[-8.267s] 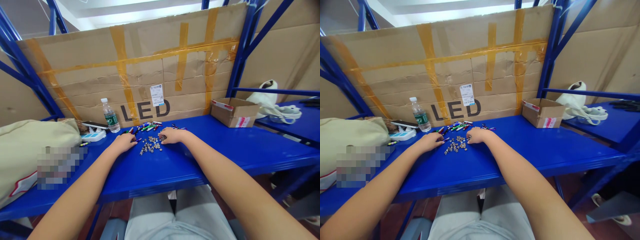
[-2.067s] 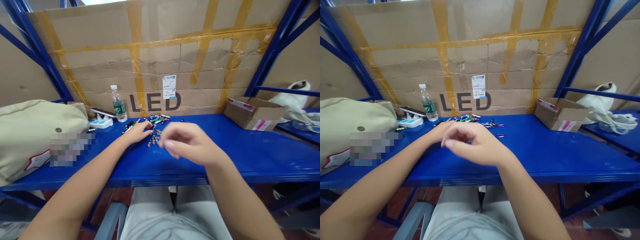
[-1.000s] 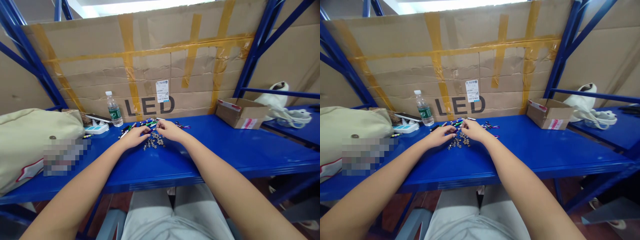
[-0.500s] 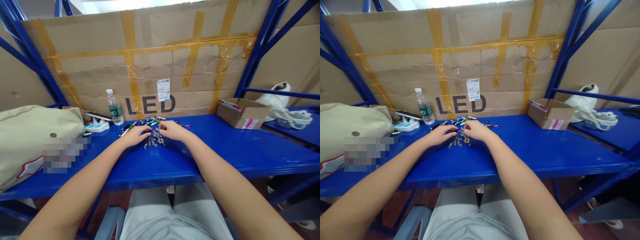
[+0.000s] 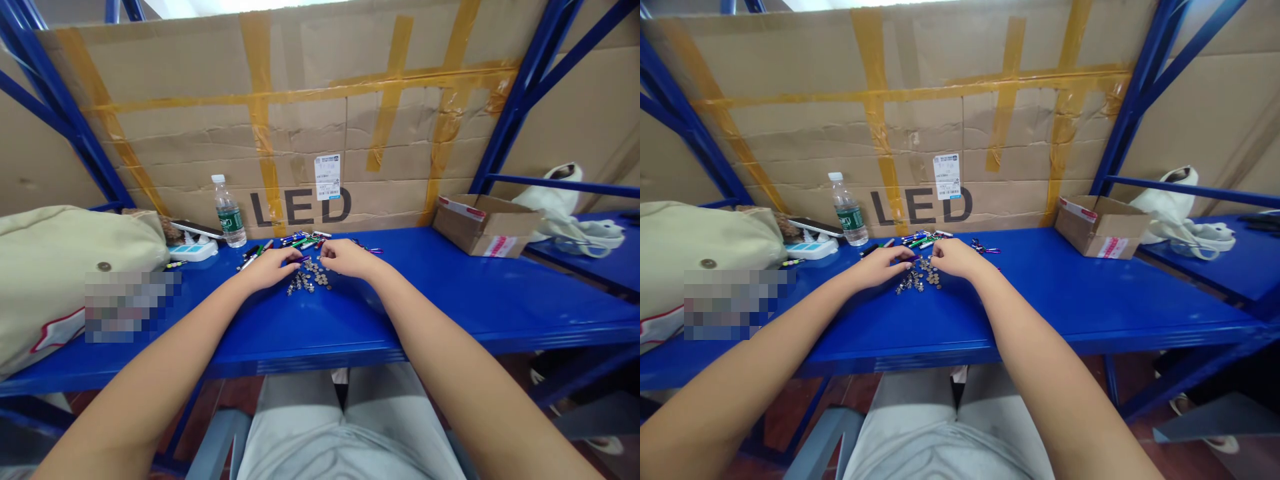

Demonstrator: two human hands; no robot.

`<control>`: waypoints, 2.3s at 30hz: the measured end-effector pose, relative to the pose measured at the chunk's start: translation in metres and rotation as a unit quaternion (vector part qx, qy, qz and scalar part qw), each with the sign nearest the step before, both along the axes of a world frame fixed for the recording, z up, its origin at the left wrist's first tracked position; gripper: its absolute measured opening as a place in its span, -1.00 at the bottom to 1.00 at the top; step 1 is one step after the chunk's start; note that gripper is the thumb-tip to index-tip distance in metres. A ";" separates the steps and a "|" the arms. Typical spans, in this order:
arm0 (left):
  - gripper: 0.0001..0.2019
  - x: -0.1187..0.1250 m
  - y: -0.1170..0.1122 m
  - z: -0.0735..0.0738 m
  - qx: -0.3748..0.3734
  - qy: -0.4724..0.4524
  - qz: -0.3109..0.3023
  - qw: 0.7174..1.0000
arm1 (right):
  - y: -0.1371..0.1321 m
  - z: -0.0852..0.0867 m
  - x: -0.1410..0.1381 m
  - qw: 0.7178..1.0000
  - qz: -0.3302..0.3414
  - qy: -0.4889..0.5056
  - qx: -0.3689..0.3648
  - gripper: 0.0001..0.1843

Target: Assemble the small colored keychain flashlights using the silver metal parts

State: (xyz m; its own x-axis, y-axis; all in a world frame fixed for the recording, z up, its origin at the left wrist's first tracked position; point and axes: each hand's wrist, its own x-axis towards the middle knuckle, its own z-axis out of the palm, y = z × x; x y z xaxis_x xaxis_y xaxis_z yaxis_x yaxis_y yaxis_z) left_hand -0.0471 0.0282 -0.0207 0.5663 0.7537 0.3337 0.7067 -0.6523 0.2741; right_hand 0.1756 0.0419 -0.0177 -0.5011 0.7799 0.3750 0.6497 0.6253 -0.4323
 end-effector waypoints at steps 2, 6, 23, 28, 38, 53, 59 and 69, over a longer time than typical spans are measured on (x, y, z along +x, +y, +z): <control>-0.74 0.000 0.001 0.000 -0.001 0.002 0.001 1.000 | -0.001 0.000 0.000 1.000 0.010 0.006 -0.001 -0.93; -0.74 0.001 -0.001 0.002 0.003 0.004 -0.008 1.000 | -0.003 0.001 -0.002 0.999 0.038 0.013 0.002 -0.90; -0.58 -0.001 -0.003 0.005 -0.205 -0.155 -0.019 0.966 | -0.014 0.006 -0.004 0.993 0.110 -0.021 0.048 -0.89; -0.56 -0.003 -0.006 0.007 -0.269 -0.200 -0.015 0.942 | -0.019 0.005 -0.007 0.989 0.128 -0.024 0.069 -0.88; -0.67 0.000 -0.008 0.009 0.033 -0.052 -0.019 0.998 | -0.018 0.005 -0.006 0.993 0.107 0.038 -0.024 -0.88; -0.65 0.004 -0.005 0.007 -0.029 -0.185 0.005 0.982 | -0.017 0.006 -0.014 0.995 0.075 0.062 0.031 -0.69; -0.67 0.011 -0.012 0.007 0.049 -0.216 0.021 0.975 | -0.021 0.006 -0.024 0.991 -0.032 0.062 0.110 -0.64; -0.72 0.010 -0.021 0.013 0.266 0.033 0.039 0.963 | -0.019 0.001 -0.027 0.957 0.049 0.228 -0.173 -0.56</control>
State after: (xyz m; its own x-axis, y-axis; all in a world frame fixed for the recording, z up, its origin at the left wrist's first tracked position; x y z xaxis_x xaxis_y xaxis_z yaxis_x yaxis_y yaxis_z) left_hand -0.0367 0.0072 -0.0072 0.5477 0.5270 0.6498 0.7637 -0.6321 -0.1311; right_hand 0.1490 0.0224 -0.0164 -0.4238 0.8545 0.3005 0.2897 0.4422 -0.8489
